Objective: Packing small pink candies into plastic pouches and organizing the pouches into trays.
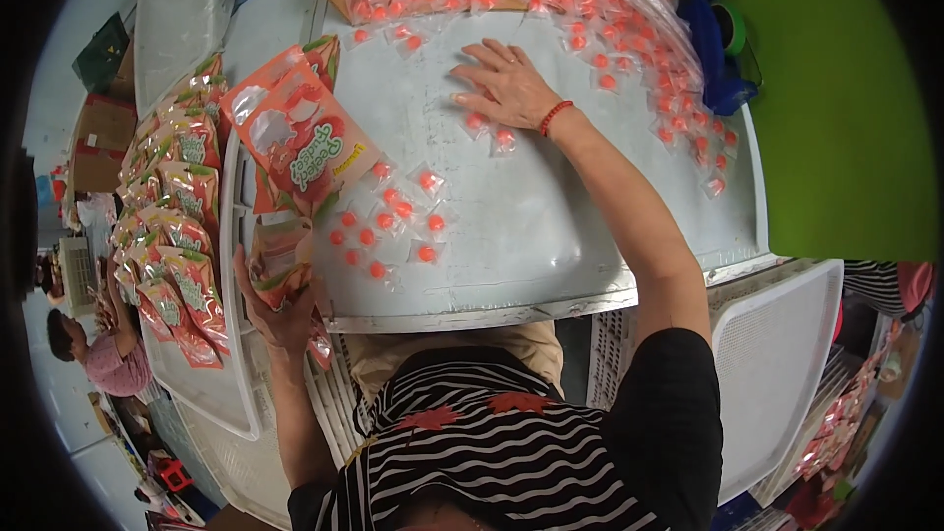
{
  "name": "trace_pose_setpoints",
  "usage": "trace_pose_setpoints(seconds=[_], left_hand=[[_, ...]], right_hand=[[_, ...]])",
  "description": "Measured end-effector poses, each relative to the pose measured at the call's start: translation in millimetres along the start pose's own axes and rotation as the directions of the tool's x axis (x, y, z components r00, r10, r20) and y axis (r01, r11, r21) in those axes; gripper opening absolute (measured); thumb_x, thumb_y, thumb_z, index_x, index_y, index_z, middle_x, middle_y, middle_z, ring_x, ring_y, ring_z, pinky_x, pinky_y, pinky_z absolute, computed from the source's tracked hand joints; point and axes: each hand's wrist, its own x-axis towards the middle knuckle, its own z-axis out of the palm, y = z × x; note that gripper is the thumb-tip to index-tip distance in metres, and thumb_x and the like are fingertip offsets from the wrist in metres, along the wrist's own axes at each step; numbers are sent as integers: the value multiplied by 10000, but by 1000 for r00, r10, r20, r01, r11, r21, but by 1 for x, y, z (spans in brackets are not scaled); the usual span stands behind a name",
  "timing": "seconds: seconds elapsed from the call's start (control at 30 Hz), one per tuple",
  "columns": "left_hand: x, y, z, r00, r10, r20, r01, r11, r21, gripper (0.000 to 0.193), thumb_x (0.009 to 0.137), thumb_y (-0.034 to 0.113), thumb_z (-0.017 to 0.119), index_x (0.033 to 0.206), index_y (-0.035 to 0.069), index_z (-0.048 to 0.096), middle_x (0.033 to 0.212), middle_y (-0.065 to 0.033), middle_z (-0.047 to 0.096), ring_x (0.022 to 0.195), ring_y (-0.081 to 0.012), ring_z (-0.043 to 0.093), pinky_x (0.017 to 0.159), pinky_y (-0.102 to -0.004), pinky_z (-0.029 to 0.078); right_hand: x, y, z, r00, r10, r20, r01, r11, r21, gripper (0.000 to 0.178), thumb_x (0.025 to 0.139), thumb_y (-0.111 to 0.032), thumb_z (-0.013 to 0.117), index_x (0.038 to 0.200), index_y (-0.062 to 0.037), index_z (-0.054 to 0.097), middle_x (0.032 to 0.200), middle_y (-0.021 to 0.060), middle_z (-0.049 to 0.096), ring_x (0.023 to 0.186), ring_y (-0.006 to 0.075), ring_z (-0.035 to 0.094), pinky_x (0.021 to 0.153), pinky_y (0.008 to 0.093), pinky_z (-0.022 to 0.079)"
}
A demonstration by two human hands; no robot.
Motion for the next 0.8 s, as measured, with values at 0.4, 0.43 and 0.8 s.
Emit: trace_pose_setpoints(seconds=[0.4, 0.43, 0.8], left_hand=[[-5, -8, -3, 996, 81, -27, -78, 992, 96, 996, 595, 196, 871, 1384, -15, 300, 1270, -243, 483, 1116, -387, 530, 927, -426, 445], [-4, -5, -2, 1000, 12, -20, -11, 999, 43, 980, 592, 229, 877, 1368, -15, 331, 1236, -233, 502, 1109, -386, 532, 921, -446, 446], [18, 27, 41, 938, 342, 58, -345, 937, 52, 895, 596, 339, 833, 1308, 5, 405, 1197, -179, 514, 1031, -366, 510, 886, -465, 418]], right_hand=[[-70, -93, 10, 994, -14, 113, 26, 994, -107, 598, 802, -530, 615, 1276, -176, 525, 1389, 166, 354, 1281, 425, 308, 1026, 564, 285], [-71, -95, 13, 999, -16, 45, 20, 996, -90, 549, 794, -438, 650, 1259, -171, 533, 1351, 152, 397, 1250, 398, 342, 1010, 550, 299], [-50, -96, 15, 964, 39, -264, -20, 997, 72, 133, 840, -196, 652, 819, -64, 644, 763, 66, 597, 596, 219, 600, 504, 314, 480]])
